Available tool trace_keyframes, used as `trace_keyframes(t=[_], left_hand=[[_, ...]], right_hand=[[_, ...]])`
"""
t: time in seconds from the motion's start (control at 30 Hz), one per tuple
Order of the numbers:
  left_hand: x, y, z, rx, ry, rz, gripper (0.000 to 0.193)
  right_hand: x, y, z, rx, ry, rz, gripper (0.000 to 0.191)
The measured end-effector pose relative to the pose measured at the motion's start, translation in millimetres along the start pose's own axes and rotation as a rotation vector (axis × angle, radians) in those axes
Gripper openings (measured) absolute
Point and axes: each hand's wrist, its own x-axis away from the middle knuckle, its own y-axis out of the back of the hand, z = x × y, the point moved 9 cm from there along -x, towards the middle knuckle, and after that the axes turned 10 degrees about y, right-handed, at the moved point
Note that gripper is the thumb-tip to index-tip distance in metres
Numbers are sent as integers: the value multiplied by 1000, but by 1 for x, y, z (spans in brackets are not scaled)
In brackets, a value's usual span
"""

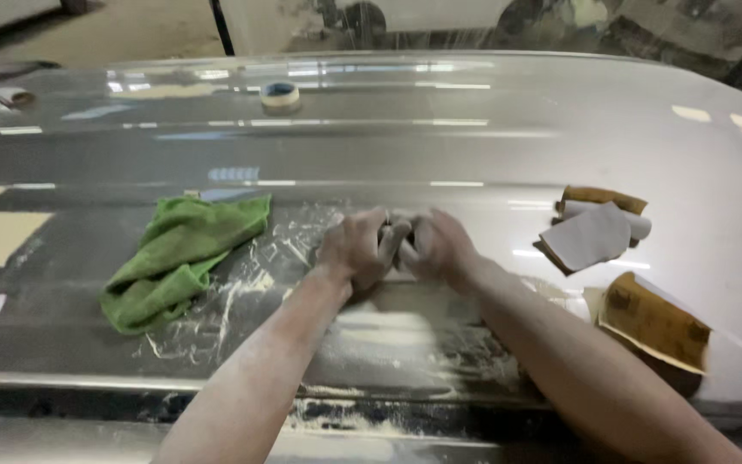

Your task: The person sands a section of a car hood using a sanding block and sandpaper. They repeatedly rub the surface, switch sandpaper sheets, and wipe away dust with a cloth. The work area is a metallic hood with masking tape and spare sandpaper nearby.

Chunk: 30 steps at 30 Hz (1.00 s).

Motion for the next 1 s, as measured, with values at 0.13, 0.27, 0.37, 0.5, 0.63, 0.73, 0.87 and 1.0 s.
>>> trace_keyframes(t=[0.13, 0.27, 0.37, 0.5, 0.63, 0.73, 0.87, 1.0], left_hand=[[-3, -9, -1, 81, 26, 82, 85], [-4, -3, -10, 4, -50, -18, 83], [-3, -4, -14, 49, -69, -10, 82], [-2, 1, -21, 33, -109, -89, 84], [-4, -15, -14, 20, 1, 76, 81], [-2, -11, -25, -112, -75, 16, 76], [0, -6, -30, 20, -105, -42, 73], [-3, -21, -26, -12, -1, 113, 67]], right_hand=[[7, -17, -22, 10, -209, 200, 33], [0, 3, -9, -5, 3, -10, 34], [7, -4, -23, 8, -144, 108, 43], [7, 21, 11, 74, 242, -143, 22], [12, 5, -14, -34, -16, 24, 28], [16, 4, -19, 146, -86, 74, 20], [19, 24, 6, 154, 232, -151, 16], [26, 8, -28, 22, -158, 45, 19]])
